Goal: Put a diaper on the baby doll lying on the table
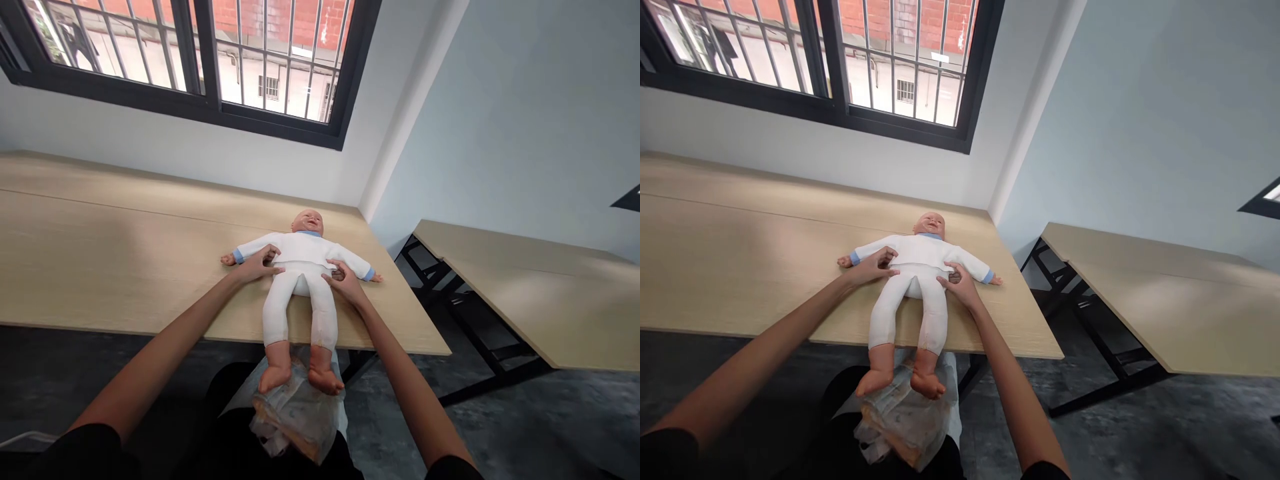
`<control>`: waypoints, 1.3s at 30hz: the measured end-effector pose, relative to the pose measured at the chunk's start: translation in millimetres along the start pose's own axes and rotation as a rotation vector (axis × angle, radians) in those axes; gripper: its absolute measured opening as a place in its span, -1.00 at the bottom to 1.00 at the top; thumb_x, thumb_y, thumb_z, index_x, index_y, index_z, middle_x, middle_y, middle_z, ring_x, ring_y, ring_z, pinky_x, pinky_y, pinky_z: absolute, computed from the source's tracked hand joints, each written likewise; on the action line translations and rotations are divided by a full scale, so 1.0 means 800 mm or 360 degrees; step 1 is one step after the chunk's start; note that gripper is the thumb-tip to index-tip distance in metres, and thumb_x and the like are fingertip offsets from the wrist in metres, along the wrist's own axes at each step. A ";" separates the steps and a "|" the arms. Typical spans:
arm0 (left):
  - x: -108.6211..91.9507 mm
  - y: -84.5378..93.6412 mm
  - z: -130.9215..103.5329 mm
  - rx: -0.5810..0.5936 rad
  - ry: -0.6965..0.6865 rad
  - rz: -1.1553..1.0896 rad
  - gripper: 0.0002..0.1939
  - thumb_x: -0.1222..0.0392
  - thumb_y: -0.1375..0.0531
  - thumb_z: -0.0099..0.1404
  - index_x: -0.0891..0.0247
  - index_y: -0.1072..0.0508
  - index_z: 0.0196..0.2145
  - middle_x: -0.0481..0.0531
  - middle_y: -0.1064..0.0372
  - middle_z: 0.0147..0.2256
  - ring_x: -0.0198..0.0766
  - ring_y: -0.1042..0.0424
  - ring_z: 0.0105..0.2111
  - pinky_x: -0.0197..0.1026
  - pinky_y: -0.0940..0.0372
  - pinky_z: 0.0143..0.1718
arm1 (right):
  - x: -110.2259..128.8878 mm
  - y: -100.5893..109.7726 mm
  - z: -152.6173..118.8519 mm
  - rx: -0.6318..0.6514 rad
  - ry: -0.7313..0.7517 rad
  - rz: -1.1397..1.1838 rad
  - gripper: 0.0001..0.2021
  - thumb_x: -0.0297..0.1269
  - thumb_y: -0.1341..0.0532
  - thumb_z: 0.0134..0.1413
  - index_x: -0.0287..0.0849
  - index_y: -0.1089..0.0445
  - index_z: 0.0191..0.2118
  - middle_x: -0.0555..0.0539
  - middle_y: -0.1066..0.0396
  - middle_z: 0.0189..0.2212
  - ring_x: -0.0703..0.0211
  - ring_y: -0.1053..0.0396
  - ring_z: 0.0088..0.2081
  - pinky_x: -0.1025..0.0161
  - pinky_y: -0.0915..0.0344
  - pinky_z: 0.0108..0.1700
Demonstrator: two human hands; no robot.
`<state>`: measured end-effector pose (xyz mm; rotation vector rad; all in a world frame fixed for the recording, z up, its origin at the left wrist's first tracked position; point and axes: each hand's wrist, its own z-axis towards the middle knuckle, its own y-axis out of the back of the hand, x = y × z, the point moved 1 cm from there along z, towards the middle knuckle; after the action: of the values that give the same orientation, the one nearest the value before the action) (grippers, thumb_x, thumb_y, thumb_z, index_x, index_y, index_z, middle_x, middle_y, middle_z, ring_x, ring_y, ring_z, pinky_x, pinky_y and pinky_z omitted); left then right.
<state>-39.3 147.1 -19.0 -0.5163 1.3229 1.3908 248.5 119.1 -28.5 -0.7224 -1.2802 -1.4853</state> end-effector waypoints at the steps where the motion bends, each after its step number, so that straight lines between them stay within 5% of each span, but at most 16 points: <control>1: -0.001 -0.002 0.000 -0.0013 -0.0007 0.0007 -0.55 -0.07 -0.35 -0.01 0.20 -0.32 -0.26 -0.10 -0.23 -0.38 -0.26 -0.24 -0.36 -0.23 -0.19 -0.29 | -0.001 -0.001 0.001 -0.0023 0.0004 -0.0019 -0.42 0.05 -0.35 -0.14 -0.16 -0.36 -0.01 -0.15 -0.41 -0.11 0.05 -0.37 -0.13 0.11 -0.36 -0.05; 13: 0.001 -0.021 0.001 -0.0203 -0.0019 0.0039 -0.57 -0.10 -0.34 -0.02 0.20 -0.19 -0.59 -0.13 -0.18 -0.55 -0.31 -0.14 -0.49 -0.26 -0.07 -0.45 | -0.003 -0.010 0.006 -0.0250 0.0152 -0.0281 -0.62 0.09 -0.30 -0.13 -0.15 -0.32 -0.42 -0.04 -0.38 -0.45 0.10 -0.31 -0.38 0.20 -0.27 -0.29; 21: 0.008 -0.025 0.012 -0.0326 0.0022 0.0025 -0.60 -0.12 -0.30 0.02 0.20 -0.23 -0.55 -0.11 -0.23 -0.53 -0.26 -0.22 -0.46 -0.21 -0.15 -0.38 | -0.008 -0.016 0.013 -0.0339 -0.0022 -0.0114 -0.54 0.11 -0.31 -0.12 -0.20 -0.40 -0.26 -0.12 -0.47 -0.33 0.06 -0.40 -0.31 0.13 -0.36 -0.15; 27: 0.012 -0.030 0.020 -0.0438 0.0106 -0.0034 -0.64 -0.11 -0.26 0.06 0.20 -0.25 -0.44 -0.07 -0.27 -0.44 -0.20 -0.30 -0.35 -0.16 -0.24 -0.27 | -0.009 -0.016 0.023 -0.0319 -0.0067 -0.0052 -0.45 0.09 -0.17 0.06 -0.22 -0.39 0.04 -0.16 -0.50 -0.19 0.07 -0.44 -0.18 0.11 -0.35 -0.02; 33: -0.004 -0.021 -0.015 -0.0507 0.0210 -0.0089 -0.65 -0.12 -0.19 0.14 0.21 -0.26 -0.33 0.02 -0.34 -0.33 -0.13 -0.37 -0.26 -0.09 -0.29 -0.18 | 0.005 -0.012 -0.005 -0.0376 -0.0253 0.0139 -0.32 0.03 -0.18 0.08 -0.24 -0.18 0.25 -0.25 -0.41 0.01 -0.01 -0.40 -0.01 0.08 -0.32 0.08; 39: -0.029 -0.039 -0.080 -0.0444 0.0216 -0.0126 -0.64 -0.14 -0.14 0.23 0.24 -0.36 -0.27 0.09 -0.43 -0.25 -0.08 -0.42 -0.22 -0.05 -0.33 -0.13 | 0.020 -0.025 -0.072 -0.0330 -0.0268 0.0088 -0.43 0.09 -0.11 0.16 -0.16 -0.29 0.17 -0.20 -0.34 0.13 -0.04 -0.29 0.15 0.03 -0.18 0.23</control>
<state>-26.8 74.1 -30.1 -0.8543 1.2066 1.5038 234.4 58.5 -36.0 -1.0296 -1.2311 -1.5524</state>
